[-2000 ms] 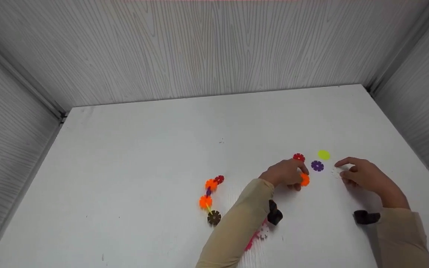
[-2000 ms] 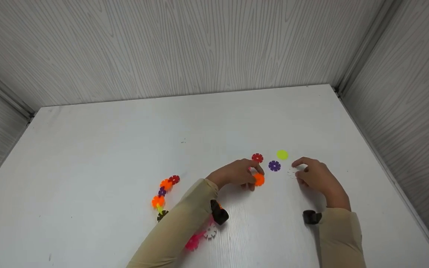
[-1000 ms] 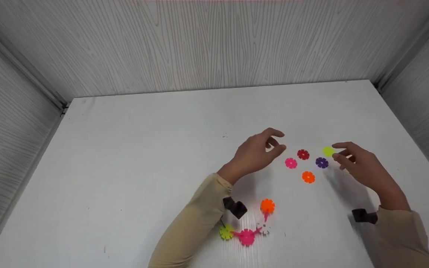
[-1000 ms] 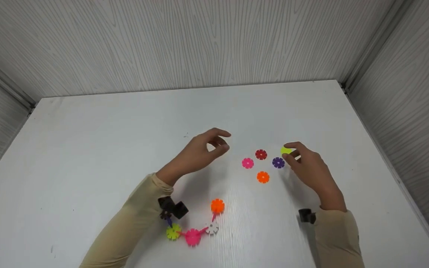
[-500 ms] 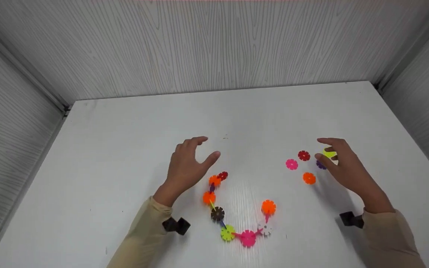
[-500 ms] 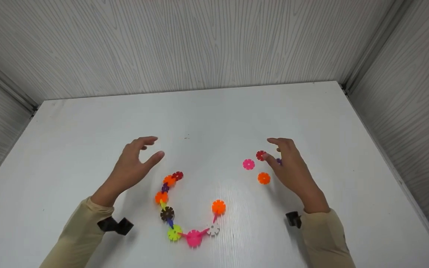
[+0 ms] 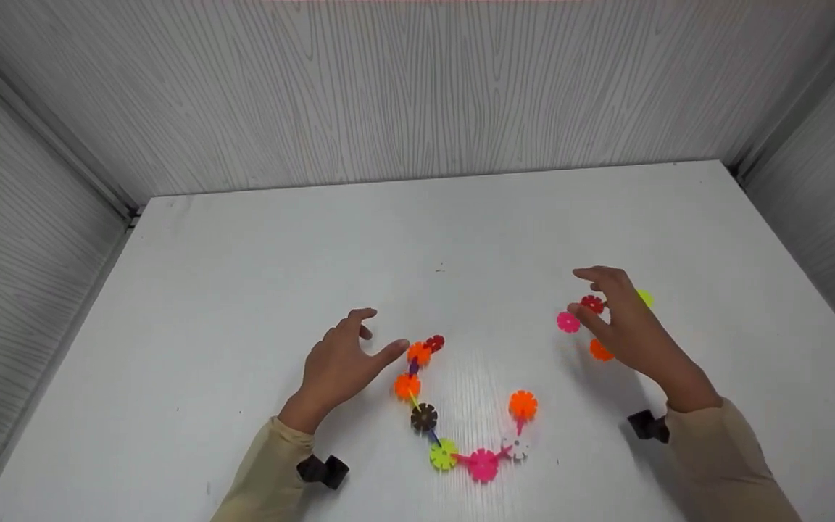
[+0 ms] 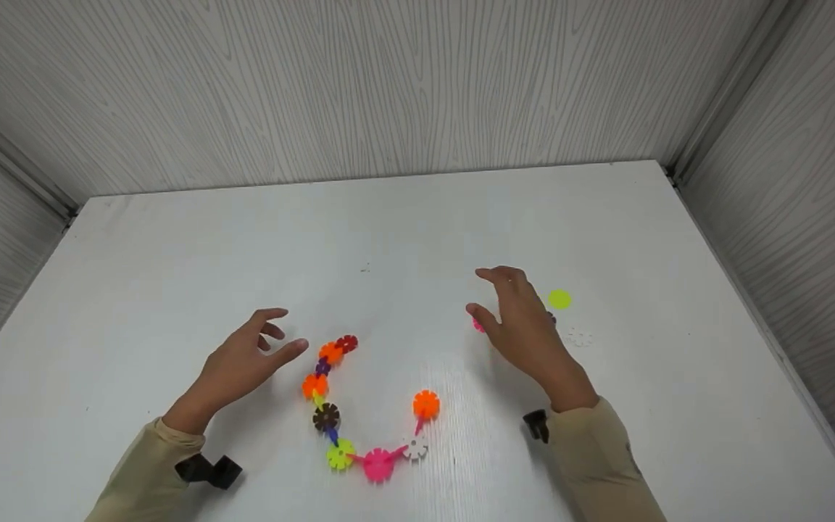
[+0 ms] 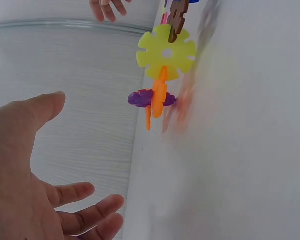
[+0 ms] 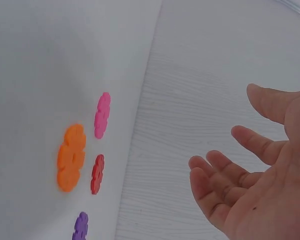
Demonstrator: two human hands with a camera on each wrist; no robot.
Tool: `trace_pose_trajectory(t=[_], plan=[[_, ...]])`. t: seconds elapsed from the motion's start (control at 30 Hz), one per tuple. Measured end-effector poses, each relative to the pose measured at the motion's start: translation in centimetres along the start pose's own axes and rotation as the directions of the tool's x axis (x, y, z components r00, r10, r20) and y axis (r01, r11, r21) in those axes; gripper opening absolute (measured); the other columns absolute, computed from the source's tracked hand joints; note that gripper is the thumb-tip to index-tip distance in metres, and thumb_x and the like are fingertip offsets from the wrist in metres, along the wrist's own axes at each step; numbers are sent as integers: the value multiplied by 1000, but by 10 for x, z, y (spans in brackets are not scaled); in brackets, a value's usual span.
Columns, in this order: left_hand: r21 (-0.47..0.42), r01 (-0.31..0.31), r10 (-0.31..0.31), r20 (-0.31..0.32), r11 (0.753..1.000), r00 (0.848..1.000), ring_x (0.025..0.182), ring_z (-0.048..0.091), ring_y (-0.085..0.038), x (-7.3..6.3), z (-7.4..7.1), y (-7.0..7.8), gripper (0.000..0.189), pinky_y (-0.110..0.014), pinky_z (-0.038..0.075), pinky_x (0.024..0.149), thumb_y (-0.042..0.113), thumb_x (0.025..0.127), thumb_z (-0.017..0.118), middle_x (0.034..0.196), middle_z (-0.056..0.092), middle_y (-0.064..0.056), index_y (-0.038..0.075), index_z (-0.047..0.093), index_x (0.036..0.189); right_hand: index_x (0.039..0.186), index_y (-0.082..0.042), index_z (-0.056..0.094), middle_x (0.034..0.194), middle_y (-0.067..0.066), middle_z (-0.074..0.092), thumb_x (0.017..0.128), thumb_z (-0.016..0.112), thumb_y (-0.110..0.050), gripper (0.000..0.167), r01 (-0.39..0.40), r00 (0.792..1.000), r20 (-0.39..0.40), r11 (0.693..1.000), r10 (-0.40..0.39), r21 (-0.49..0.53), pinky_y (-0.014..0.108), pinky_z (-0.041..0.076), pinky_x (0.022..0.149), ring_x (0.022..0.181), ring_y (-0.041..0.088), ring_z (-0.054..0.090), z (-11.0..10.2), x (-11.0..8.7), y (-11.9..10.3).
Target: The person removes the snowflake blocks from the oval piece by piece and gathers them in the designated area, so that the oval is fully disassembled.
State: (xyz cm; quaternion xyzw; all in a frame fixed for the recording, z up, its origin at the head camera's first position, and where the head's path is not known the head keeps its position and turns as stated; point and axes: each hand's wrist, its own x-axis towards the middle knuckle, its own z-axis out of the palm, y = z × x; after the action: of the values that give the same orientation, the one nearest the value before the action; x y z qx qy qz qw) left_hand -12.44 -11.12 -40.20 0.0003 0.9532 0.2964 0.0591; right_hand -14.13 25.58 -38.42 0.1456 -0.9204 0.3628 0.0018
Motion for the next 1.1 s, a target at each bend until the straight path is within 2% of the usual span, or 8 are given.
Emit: trace_pose_trajectory(t=[0.23, 0.4, 0.57, 0.7, 0.83, 0.93, 1.1], plan=[[-20, -38, 39, 37, 999, 999, 78, 52, -17, 2, 14, 9, 76, -29, 45, 65, 60, 78, 68, 104, 63, -5, 13, 51, 136, 140, -5, 37, 142, 19, 36, 94, 61, -14, 53, 17, 1000, 11, 1000, -17, 23, 55, 44, 97, 123, 38, 43, 15, 3, -7], [-26, -62, 64, 90, 998, 994, 72, 50, -16, 3, 22, 12, 76, -27, 42, 61, 61, 77, 69, 95, 62, -4, 11, 53, 131, 141, -4, 38, 143, 20, 35, 95, 61, -16, 53, 19, 1000, 21, 999, -20, 34, 55, 42, 102, 125, 40, 44, 25, 7, -16], [-1, -60, 60, 156, 998, 986, 62, 47, -14, 4, 28, 14, 67, -25, 38, 54, 58, 77, 70, 80, 57, 0, 12, 54, 123, 142, -8, 38, 145, 17, 36, 94, 62, -20, 55, 11, 999, 32, 1000, -12, 21, 54, 44, 101, 125, 37, 46, 33, 9, -25], [25, -60, 54, 195, 998, 979, 61, 48, -14, 7, 33, 16, 61, -26, 38, 54, 53, 78, 72, 76, 57, 1, 12, 56, 119, 142, -9, 38, 144, 16, 39, 94, 63, -21, 55, 28, 998, 48, 999, -30, 33, 52, 46, 100, 124, 36, 47, 38, 11, -31], [35, -53, 45, 200, 998, 979, 63, 48, -14, 9, 37, 17, 51, -26, 37, 56, 46, 80, 73, 77, 57, 1, 12, 59, 115, 142, -11, 39, 143, 15, 41, 94, 63, -22, 55, 29, 997, 74, 999, -31, 30, 52, 46, 100, 123, 36, 49, 42, 11, -33], [4, -44, 43, 191, 999, 981, 63, 48, -15, 11, 38, 19, 42, -27, 37, 57, 39, 82, 74, 77, 57, 1, 13, 61, 112, 141, -11, 40, 142, 15, 43, 93, 63, -21, 54, 25, 996, 89, 999, -27, 26, 51, 46, 100, 123, 36, 50, 44, 12, -33], [-50, -74, 81, 163, 996, 983, 62, 48, -15, 12, 37, 23, 37, -26, 39, 57, 34, 84, 73, 78, 59, 0, 13, 60, 112, 141, -10, 41, 141, 14, 45, 93, 63, -20, 53, 25, 994, 109, 999, -29, 38, 50, 45, 102, 124, 35, 51, 44, 12, -33]])
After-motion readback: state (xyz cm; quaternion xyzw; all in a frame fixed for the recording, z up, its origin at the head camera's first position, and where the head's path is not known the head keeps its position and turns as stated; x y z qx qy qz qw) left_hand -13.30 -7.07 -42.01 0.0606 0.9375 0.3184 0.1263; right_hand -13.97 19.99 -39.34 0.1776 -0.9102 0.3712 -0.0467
